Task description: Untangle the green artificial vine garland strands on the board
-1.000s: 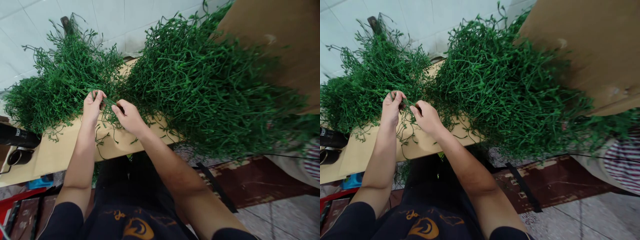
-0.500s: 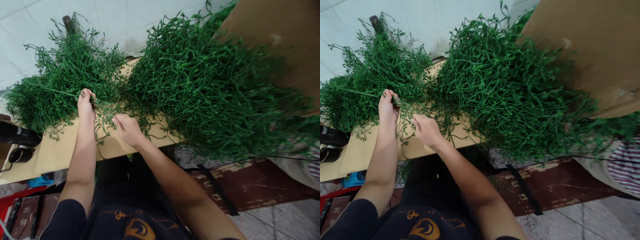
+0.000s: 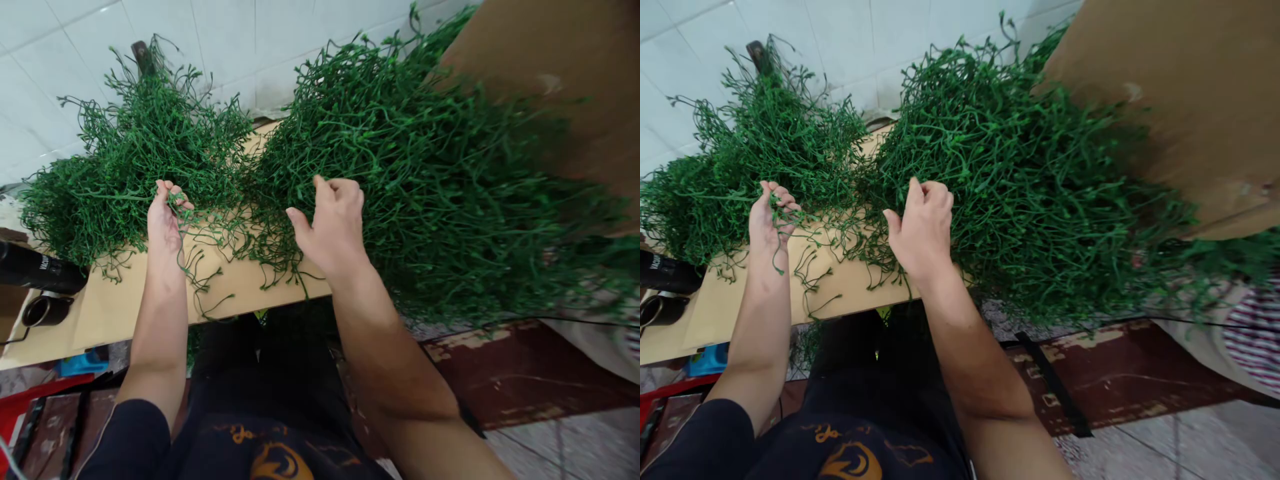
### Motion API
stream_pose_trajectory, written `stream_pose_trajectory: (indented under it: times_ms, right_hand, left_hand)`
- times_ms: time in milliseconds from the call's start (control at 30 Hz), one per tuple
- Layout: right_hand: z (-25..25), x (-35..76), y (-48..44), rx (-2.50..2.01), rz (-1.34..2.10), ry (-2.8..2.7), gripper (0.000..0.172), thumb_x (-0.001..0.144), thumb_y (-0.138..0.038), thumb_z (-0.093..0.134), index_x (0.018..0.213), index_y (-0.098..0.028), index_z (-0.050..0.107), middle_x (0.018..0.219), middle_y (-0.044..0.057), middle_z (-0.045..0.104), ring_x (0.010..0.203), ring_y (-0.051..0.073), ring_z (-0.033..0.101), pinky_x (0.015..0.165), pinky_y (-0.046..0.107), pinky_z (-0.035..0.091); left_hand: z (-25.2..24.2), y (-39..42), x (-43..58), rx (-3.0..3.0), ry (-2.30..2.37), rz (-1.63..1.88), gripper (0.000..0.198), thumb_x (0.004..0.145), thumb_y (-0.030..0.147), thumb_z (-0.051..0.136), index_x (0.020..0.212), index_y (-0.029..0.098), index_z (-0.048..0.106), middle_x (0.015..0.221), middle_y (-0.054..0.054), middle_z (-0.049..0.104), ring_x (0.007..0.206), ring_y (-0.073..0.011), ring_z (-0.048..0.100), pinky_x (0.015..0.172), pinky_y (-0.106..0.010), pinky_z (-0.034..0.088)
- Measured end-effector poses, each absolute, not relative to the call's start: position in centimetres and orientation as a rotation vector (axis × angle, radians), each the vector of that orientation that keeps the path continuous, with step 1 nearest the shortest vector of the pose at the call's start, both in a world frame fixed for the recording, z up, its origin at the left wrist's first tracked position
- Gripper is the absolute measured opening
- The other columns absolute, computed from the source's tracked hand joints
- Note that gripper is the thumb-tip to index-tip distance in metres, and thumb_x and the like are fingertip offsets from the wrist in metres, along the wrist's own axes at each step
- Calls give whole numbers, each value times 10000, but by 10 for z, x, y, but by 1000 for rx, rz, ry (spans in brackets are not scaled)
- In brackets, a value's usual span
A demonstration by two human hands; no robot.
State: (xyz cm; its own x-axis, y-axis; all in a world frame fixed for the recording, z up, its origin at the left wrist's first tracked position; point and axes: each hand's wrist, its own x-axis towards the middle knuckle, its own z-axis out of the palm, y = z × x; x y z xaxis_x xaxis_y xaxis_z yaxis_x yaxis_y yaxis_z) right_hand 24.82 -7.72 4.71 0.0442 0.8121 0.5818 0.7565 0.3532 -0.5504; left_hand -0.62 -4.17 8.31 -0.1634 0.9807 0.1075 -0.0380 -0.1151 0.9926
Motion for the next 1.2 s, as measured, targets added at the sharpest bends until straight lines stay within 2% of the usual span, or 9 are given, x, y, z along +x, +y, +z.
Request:
stream_pose_trajectory:
  times_ms: [167,267,367,633,767,900,1033,1133,1200]
  right_hand:
    - [58,211,-96,-1156,204,-1967,605,864,-551,372,1252,-94,457,1225,211,470,1172,325,381,947,509,346]
    - [58,187,-104,-1057,423,-2116,426,896,-462,358,991,-104,569,994,169,580,974,263,493,849,420,404]
    - [54,184,-99,-1020,556,-2124,321,926,-307,316,715,-162,509,753,81,545,755,178,481,751,329,394]
    - [48,199,-136,-600,546,-2150,300,883,-217,371,585,-191,352,594,-2,426,605,121,365,689,290,346]
    - [38,215,-148,-496,473,-2167,280,874,-166,383,603,-184,453,592,21,480,632,135,399,644,278,357]
    - [27,250,-114,-1233,190,-1825,270,887,-317,382,881,-154,597,769,102,554,772,207,480,728,376,406]
    - [34,252,-97,-1410,22,-1778,743,829,-590,400,1339,-49,374,1142,225,464,1072,320,419,890,514,365]
    - [43,228,-101,-1274,141,-1914,755,820,-627,388,1333,-72,386,1209,219,432,1126,322,392,909,489,368]
    - [47,213,-101,-1215,285,-2008,563,858,-553,380,1158,-100,531,1081,184,521,1017,286,453,854,446,394]
  left_hand:
    - [79,-40,24,1118,1148,1525,435,737,692,491,817,273,577,619,6,580,657,-112,585,523,-254,432]
    - [79,-40,33,1115,1163,1476,431,750,688,473,811,272,571,600,13,572,640,-109,586,506,-247,435]
    - [78,-42,35,1108,1176,1480,405,770,665,471,787,269,555,583,20,558,616,-101,574,508,-237,437]
    - [64,-24,30,995,1225,1653,378,787,613,505,700,245,484,549,43,504,496,-75,479,456,-208,391]
    - [70,-18,17,956,1289,1716,401,800,630,463,696,243,481,527,45,464,464,-67,446,435,-199,359]
    - [75,-23,26,993,1309,1704,466,739,698,462,772,237,525,579,35,510,487,-70,478,434,-207,351]
    - [73,-28,49,1057,1265,1653,519,692,727,477,821,229,545,587,36,521,509,-72,507,454,-207,352]
    - [73,-29,62,1052,1253,1636,524,689,727,476,817,223,541,577,37,515,509,-72,514,447,-200,342]
    - [73,-29,67,1058,1262,1630,521,692,724,473,817,222,539,581,36,518,518,-76,524,449,-201,343]
